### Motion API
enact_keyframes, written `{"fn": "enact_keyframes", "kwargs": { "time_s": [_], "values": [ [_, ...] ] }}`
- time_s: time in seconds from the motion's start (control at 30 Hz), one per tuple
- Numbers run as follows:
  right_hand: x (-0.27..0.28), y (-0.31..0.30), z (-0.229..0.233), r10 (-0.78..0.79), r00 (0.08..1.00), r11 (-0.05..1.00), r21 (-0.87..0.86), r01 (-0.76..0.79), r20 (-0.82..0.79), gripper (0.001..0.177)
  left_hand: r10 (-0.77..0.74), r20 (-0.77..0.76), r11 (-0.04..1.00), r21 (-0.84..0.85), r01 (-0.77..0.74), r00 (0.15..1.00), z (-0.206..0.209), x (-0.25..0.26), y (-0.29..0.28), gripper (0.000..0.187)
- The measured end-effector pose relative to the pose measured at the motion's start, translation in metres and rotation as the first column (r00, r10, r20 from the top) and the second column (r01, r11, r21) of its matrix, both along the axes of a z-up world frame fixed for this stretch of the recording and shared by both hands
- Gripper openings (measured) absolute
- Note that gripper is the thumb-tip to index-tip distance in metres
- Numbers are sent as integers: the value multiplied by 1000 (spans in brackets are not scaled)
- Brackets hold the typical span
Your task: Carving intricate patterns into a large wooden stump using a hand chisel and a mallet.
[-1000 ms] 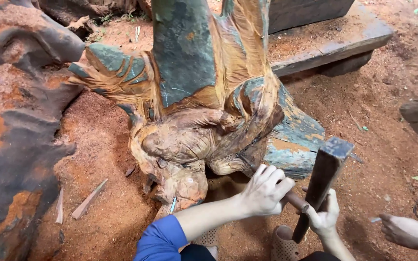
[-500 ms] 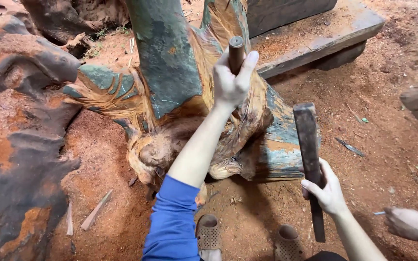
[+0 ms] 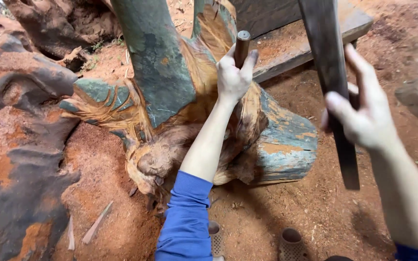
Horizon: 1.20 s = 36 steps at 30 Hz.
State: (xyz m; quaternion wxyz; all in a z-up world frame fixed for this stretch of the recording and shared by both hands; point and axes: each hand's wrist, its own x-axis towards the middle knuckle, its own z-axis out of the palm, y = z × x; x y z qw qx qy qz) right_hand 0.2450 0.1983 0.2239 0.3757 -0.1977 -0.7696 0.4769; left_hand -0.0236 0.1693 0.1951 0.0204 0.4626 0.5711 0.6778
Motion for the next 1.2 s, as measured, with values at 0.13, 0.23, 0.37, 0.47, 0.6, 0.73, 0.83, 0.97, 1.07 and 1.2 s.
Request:
{"fn": "enact_keyframes", "kwargs": {
  "time_s": [0.13, 0.23, 0.37, 0.47, 0.6, 0.73, 0.83, 0.97, 1.07, 1.2],
  "values": [
    [-23, -1, 60, -13, 954, 978, 202, -50, 300, 80, -36, -87, 999, 25, 38, 996, -11, 3, 2, 37],
    [-24, -4, 60, -69, 924, 951, 304, -53, 377, 80, -25, -109, 994, 103, 36, 994, -13, 0, -3, 45],
    [-28, 1, 30, -87, 991, 821, 571, 16, 97, 71, -48, -155, 985, 155, 72, 987, -13, 4, -4, 43],
    [-20, -9, 54, -256, 863, 843, 537, -21, 436, 78, -107, -111, 978, 166, 124, 988, -37, -10, 6, 53],
    [-12, -22, 45, -184, 979, 747, 660, 78, 92, 73, -100, -87, 986, 128, 111, 991, -21, 14, -17, 22],
    [-8, -27, 28, -89, 965, 811, 581, -74, 248, 75, -103, -241, 985, 107, 132, 965, -48, 14, -26, 31],
    [8, -32, 5, -204, 930, 848, 530, 11, 307, 78, -145, -154, 954, 240, 179, 977, -81, 5, -24, 17],
    [19, -44, -7, -163, 977, 868, 491, 75, 138, 77, -181, 32, 885, 442, 148, 983, -31, 19, -51, 42],
    [23, -49, -23, -115, 989, 868, 494, 53, 96, 79, -244, -21, 889, 395, 233, 969, -31, 20, -48, 38],
    [34, -60, -31, -177, 976, 850, 520, 88, 124, 79, -95, -72, 946, 304, 112, 993, -48, 23, -41, 38]
  ]
}}
